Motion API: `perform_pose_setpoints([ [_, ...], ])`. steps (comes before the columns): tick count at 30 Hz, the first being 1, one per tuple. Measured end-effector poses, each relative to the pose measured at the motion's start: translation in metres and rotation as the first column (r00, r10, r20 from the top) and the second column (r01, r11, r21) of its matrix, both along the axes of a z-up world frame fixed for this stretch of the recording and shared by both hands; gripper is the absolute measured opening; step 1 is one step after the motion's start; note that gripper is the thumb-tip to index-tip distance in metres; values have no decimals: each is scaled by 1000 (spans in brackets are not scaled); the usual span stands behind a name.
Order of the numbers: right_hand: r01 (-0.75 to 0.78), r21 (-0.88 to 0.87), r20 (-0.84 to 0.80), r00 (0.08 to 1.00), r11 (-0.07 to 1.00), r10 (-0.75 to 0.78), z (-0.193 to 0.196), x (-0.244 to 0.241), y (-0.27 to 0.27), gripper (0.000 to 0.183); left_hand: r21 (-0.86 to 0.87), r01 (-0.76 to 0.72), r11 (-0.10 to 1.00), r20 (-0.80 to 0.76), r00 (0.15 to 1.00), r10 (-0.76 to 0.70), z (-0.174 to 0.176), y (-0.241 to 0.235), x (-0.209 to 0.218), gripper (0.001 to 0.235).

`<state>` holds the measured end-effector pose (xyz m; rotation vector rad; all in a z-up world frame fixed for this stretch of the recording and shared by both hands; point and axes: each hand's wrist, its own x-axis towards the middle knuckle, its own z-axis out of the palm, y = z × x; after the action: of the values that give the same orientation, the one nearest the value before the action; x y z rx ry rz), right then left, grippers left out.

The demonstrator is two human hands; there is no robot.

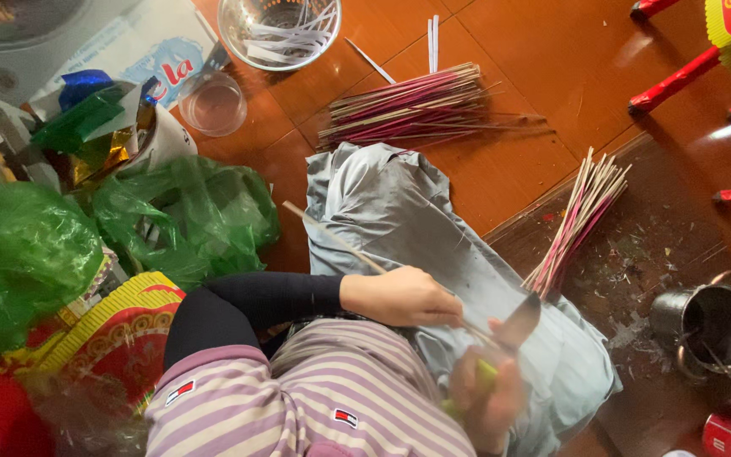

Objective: The person sits on the floor and uses a knife to sharpen the ends of thin wooden sticks. They pick up sticks from a pile, hold them against a cloth on their lap, and scrape the knife along the wood to create a point. The sharpened sticks are placed into a separate pile.

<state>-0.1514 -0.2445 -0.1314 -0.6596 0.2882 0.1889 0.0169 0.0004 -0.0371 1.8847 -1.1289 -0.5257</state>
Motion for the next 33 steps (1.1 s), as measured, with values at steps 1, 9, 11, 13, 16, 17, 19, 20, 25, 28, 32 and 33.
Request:
perform_pose_setpoints([
  [1, -1, 6, 16, 1000, 1000, 1, -2, -1, 1, 36, -54, 7, 999, -9, 1000, -8, 0, -1, 0, 23],
  [9, -55, -230, -285, 958, 972, -13, 27, 13, 31, 37, -108, 15, 994, -34, 999, -19, -5, -13, -8, 24],
  [11, 36, -176, -246, 966, 984, -80, 36, 18, 28, 38, -173, 13, 985, -46, 999, -21, -4, -7, -1, 26],
  [13, 10, 145, 66, 998, 989, -20, 39, 21, 19, 48, -169, -18, 985, -54, 999, 9, -3, -2, 1, 25],
  [16, 112, 285, 93, 985, 952, -143, 18, 21, 34, 50, -116, -71, 991, -43, 997, 67, -1, -3, 1, 23],
  [17, 69, 161, 45, 996, 985, -77, 10, 19, 38, 47, -143, -72, 987, -44, 997, 66, -1, -7, -2, 24],
  [19, -42, -78, -73, 997, 996, 37, -3, 16, 45, 60, -173, -73, 982, -40, 997, 67, -1, -12, -5, 25],
  [20, -48, -157, -99, 995, 986, 33, -5, 16, 45, 58, -177, -74, 982, -35, 997, 69, -1, -12, -5, 23],
  [25, 258, -40, -614, 756, 965, -227, 15, 29, 17, 58, -160, -68, 985, -88, 995, 54, -4, -5, 4, 22],
  [28, 164, 114, 134, 975, 980, -179, 21, 27, 35, 51, -133, -122, 984, -30, 992, 119, -5, -5, 2, 19],
  [32, 65, -143, -68, 995, 988, -76, 9, 29, 52, 44, -135, -118, 984, 63, 990, 127, -7, -15, -7, 17],
  [33, 72, -152, -45, 996, 986, -79, 7, 29, 48, 41, -114, -131, 985, 103, 984, 142, -7, -16, -8, 17],
])
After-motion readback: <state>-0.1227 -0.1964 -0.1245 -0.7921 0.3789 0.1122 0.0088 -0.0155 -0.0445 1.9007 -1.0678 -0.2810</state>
